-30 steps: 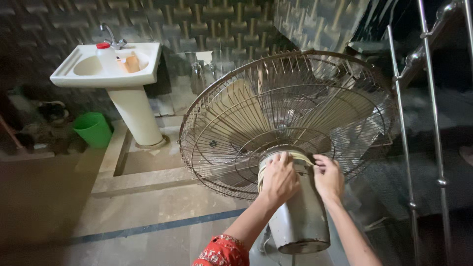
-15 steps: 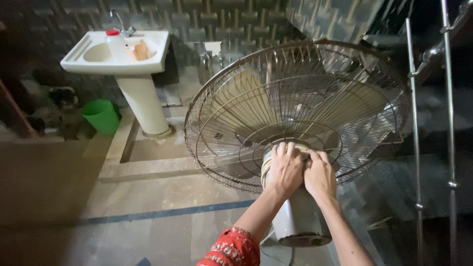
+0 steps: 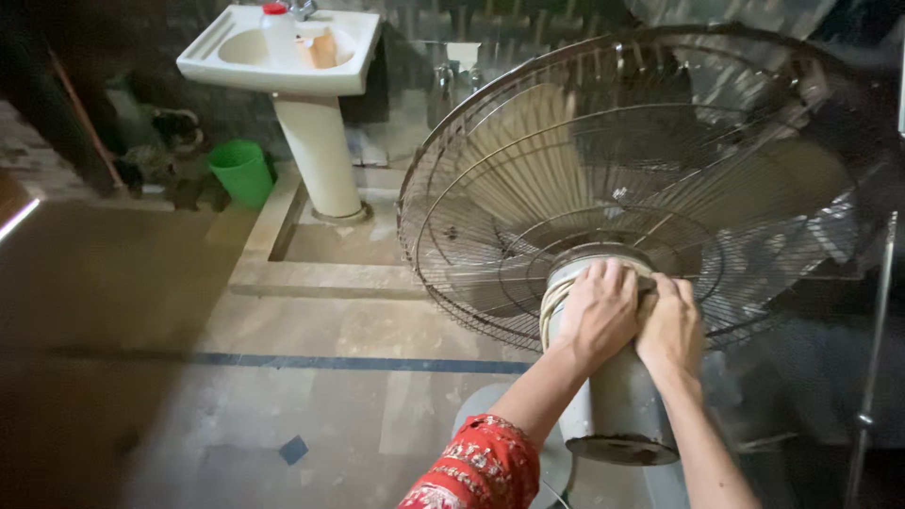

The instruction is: The person wraps the power cord around the neck of a standing fan. They repeatedly loop the cord around the fan's neck and adjust the placement to keep it tidy.

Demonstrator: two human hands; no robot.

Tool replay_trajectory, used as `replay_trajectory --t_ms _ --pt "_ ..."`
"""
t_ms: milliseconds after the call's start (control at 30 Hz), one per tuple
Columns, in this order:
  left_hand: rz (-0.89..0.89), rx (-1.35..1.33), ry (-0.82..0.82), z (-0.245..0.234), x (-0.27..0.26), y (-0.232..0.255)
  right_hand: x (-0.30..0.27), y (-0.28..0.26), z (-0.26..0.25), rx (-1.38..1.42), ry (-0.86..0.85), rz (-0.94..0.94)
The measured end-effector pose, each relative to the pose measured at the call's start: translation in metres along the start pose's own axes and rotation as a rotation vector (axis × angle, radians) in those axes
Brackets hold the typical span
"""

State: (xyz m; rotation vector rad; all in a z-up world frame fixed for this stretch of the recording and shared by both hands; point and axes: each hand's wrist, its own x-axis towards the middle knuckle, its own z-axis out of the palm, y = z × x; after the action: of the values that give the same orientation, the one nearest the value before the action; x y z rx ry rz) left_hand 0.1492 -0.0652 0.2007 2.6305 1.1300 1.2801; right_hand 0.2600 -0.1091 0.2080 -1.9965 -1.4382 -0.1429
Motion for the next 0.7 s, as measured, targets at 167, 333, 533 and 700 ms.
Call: replay_trajectory --t_ms 167,333,533,700 --pt "0.003 -0.024 0.001 -0.004 -0.015 -0.002 -0.002 -0.007 -0.002 -0.065 -0.083 0.104" --pt "0.072 -0.041 0.03 -0.013 -0.039 -0.013 -0.006 -0.017 -0.007 -0.257 -0.175 0.115" --pt "-0.122 -0.252 -0.062 -0.042 -0.113 -0.043 -0.054 -0.048 -0.003 -0.313 0.053 -0.207" --pt "-0.061 -0.069 -0.143 -0.05 -0.168 -0.073 -0.127 -0.088 0.018 -0.15 0.075 -0.318"
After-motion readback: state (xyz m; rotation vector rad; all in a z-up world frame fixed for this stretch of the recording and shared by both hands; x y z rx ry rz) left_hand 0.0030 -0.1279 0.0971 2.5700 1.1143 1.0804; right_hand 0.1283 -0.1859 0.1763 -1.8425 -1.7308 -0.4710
